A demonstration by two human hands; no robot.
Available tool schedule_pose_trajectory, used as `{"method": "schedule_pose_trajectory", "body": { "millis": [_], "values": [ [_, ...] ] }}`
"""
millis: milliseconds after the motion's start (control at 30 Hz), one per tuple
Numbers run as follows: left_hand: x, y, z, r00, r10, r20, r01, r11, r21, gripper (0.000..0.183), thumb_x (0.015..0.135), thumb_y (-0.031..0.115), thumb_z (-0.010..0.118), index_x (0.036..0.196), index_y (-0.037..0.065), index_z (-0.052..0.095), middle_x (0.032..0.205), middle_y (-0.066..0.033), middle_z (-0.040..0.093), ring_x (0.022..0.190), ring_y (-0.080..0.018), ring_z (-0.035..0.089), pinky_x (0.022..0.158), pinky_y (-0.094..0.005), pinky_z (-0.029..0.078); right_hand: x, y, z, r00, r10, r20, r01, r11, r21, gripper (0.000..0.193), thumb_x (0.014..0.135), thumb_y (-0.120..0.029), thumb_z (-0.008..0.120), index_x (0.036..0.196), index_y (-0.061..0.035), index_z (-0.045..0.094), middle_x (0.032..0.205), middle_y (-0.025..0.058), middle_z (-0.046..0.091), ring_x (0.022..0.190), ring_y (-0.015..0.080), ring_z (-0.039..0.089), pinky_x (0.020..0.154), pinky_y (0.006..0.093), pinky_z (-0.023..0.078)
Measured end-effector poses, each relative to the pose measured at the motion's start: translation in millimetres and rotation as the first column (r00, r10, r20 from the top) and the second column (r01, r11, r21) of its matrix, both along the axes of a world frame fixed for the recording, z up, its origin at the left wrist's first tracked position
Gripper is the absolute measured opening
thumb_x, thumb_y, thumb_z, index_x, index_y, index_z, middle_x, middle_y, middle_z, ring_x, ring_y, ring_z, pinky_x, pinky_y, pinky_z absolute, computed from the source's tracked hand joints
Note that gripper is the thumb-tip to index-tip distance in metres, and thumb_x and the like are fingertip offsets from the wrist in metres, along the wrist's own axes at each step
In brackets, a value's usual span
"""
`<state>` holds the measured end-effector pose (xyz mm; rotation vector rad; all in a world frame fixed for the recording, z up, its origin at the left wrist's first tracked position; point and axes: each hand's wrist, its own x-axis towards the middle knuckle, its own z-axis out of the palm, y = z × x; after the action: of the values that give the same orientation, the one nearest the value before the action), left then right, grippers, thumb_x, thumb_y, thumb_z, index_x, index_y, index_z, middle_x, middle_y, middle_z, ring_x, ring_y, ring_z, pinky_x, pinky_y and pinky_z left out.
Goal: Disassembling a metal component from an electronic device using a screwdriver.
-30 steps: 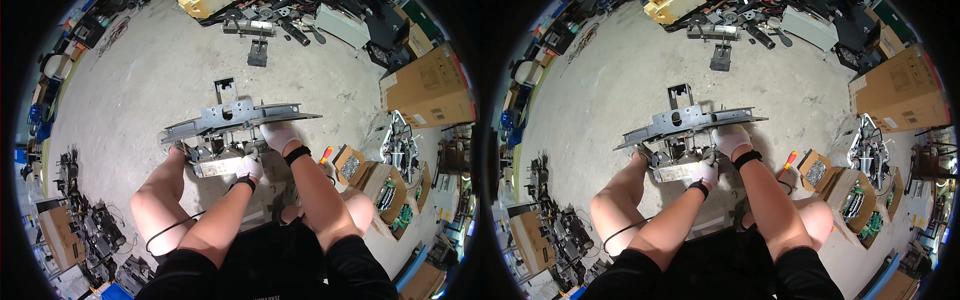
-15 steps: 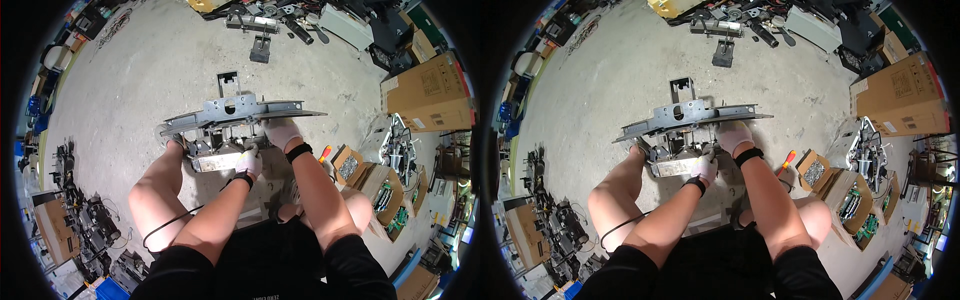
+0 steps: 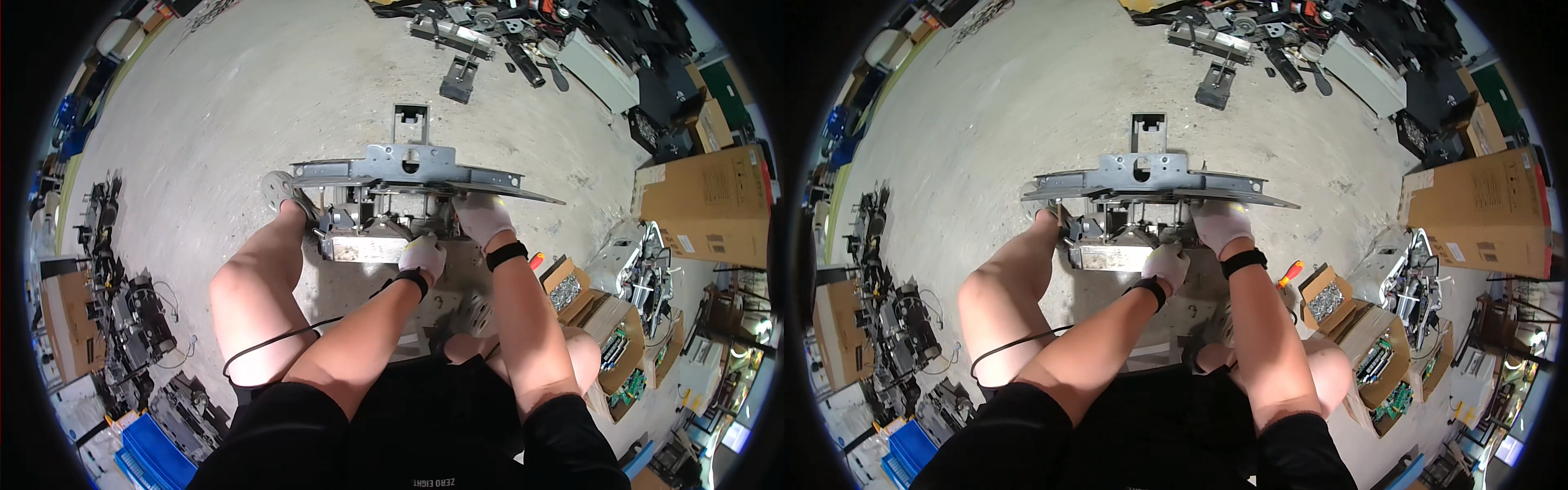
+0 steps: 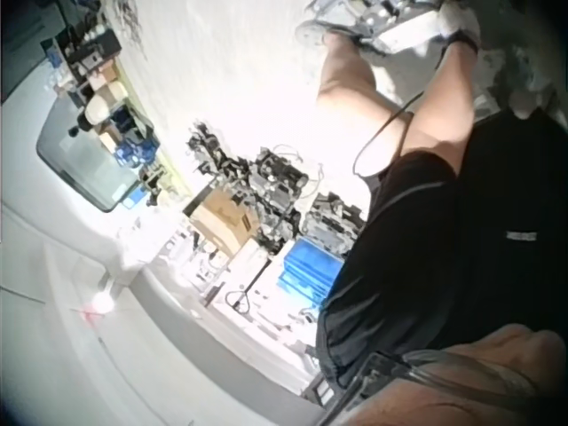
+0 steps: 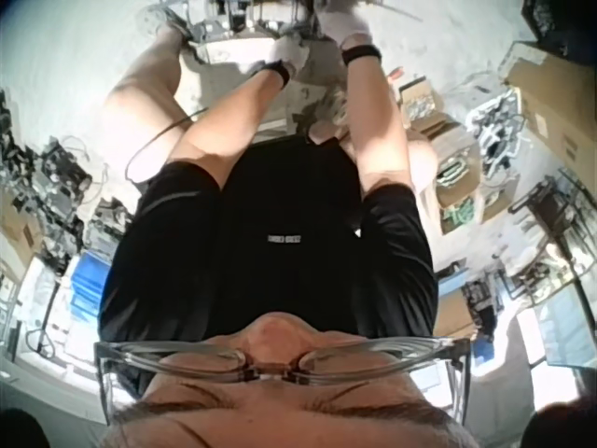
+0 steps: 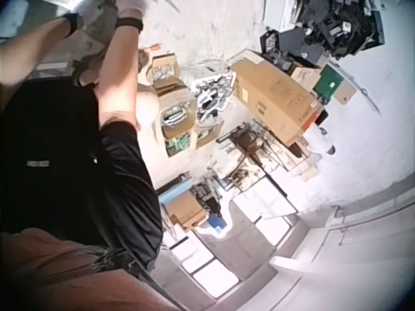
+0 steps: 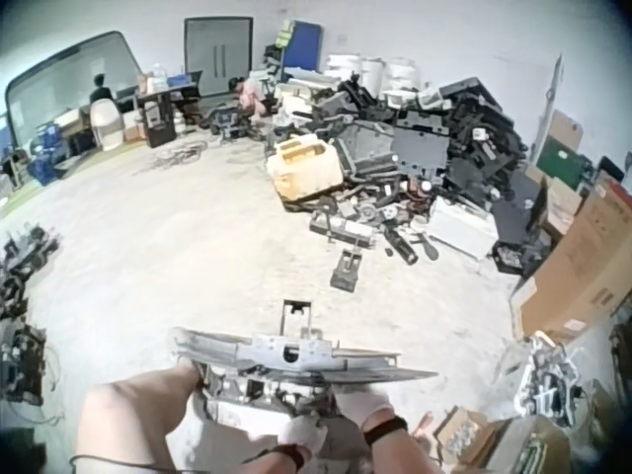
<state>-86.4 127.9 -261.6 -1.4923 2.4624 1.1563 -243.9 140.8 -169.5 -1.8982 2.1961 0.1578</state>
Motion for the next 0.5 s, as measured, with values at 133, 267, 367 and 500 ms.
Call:
{"method": "schedule_pose_trajectory", "body": {
  "millis": [133, 267, 367, 500],
  "values": [
    [6, 1, 1, 0.997, -0.011, -0.08, 0.009, 1.0, -0.016, 0.032, 0.089, 0.027, 0.052, 0.105, 0.006, 0.069, 0.096, -0.0208, 0.069, 0.092, -0.0411, 0.065, 0.082, -0.0497, 0.052, 0, 2, -6, 0.999, -0.03, -0.015, 0.029, 0.998, -0.05, 0.029, 0.095, -0.022, 0.048, 0.115, -0.009, 0.065, 0.112, 0.0195, 0.066, 0.104, 0.0375, 0.064, 0.089, 0.0474, 0.053],
    [12, 1, -6, 0.989, -0.023, -0.146, 0.011, 0.996, -0.088, 0.029, 0.092, 0.025, 0.051, 0.108, 0.008, 0.069, 0.095, -0.019, 0.069, 0.091, -0.04, 0.065, 0.081, -0.05, 0.052, 9, -3, 20, 0.981, -0.172, 0.085, 0.173, 0.985, 0.002, 0.031, 0.095, -0.021, 0.048, 0.119, -0.0091, 0.063, 0.112, 0.0183, 0.066, 0.105, 0.0364, 0.064, 0.087, 0.0467, 0.053],
    [13, 0, -8, 0.997, -0.037, -0.063, 0.033, 0.997, -0.066, 0.027, 0.093, 0.025, 0.051, 0.105, 0.009, 0.07, 0.095, -0.0172, 0.07, 0.091, -0.039, 0.065, 0.08, -0.0499, 0.052, 7, -4, 13, 0.994, -0.106, 0.016, 0.105, 0.994, 0.029, 0.032, 0.094, -0.02, 0.048, 0.12, -0.0093, 0.063, 0.112, 0.018, 0.066, 0.106, 0.0357, 0.064, 0.086, 0.0459, 0.054],
    [12, 1, -8, 0.997, -0.045, -0.061, 0.039, 0.996, -0.085, 0.028, 0.093, 0.028, 0.051, 0.1, 0.009, 0.071, 0.095, -0.0158, 0.07, 0.09, -0.0386, 0.066, 0.079, -0.0501, 0.052, 4, 6, 2, 0.993, 0.008, -0.114, -0.019, 0.995, -0.098, 0.033, 0.093, -0.018, 0.049, 0.123, -0.0092, 0.062, 0.109, 0.0173, 0.067, 0.103, 0.0353, 0.065, 0.084, 0.0461, 0.054]
  ]
}}
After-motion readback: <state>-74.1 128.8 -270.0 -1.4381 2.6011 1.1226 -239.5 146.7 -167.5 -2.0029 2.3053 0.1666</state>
